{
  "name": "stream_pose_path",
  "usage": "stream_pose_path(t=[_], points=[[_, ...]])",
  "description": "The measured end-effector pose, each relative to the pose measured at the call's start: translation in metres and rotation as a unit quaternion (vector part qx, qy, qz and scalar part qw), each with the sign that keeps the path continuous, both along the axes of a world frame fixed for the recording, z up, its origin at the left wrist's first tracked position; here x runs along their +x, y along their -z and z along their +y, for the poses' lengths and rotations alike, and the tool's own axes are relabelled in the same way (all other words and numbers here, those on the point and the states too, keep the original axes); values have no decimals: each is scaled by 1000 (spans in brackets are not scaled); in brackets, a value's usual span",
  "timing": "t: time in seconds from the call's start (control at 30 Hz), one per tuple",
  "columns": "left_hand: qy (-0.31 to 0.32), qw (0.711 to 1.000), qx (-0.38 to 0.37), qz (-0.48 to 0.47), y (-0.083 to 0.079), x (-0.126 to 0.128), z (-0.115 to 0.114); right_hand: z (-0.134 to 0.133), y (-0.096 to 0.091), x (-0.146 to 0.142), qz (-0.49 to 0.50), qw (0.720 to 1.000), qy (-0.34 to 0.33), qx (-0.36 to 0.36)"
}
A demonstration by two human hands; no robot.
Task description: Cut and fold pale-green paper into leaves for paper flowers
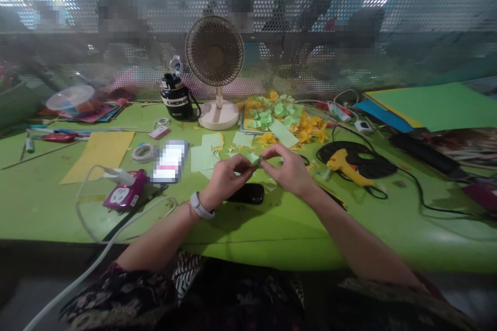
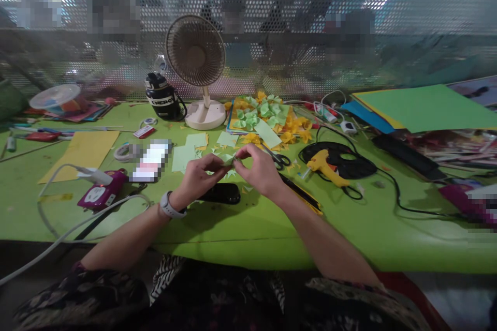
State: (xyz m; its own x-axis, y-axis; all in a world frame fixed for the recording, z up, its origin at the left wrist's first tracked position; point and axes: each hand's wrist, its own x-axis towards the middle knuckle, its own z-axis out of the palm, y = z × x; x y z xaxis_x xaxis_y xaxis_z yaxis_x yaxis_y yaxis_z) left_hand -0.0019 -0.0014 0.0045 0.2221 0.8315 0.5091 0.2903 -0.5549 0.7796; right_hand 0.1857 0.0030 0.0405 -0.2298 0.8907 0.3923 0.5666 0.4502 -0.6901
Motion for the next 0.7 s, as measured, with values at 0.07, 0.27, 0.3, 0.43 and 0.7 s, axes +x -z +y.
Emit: stream_pose_path(t=[0.07, 0.27, 0.3, 0.43, 0.7], points=[[0, 1000, 4, -4, 0, 1, 0, 0, 0, 0, 3, 1000, 2, -2], [-7, 1000, 16, -4, 1, 1, 0, -1, 0, -2, 21, 1000, 3, 8], [-7, 1000, 16, -1, 1, 1, 0, -1, 0, -2, 24, 1000, -1, 6], [-10, 1000, 18, 6, 2, 1, 0, -1, -1, -1, 26, 1000, -16, 0], [4, 999, -42, -31, 3, 3, -1, -1, 0, -1, 34, 999, -17, 6]])
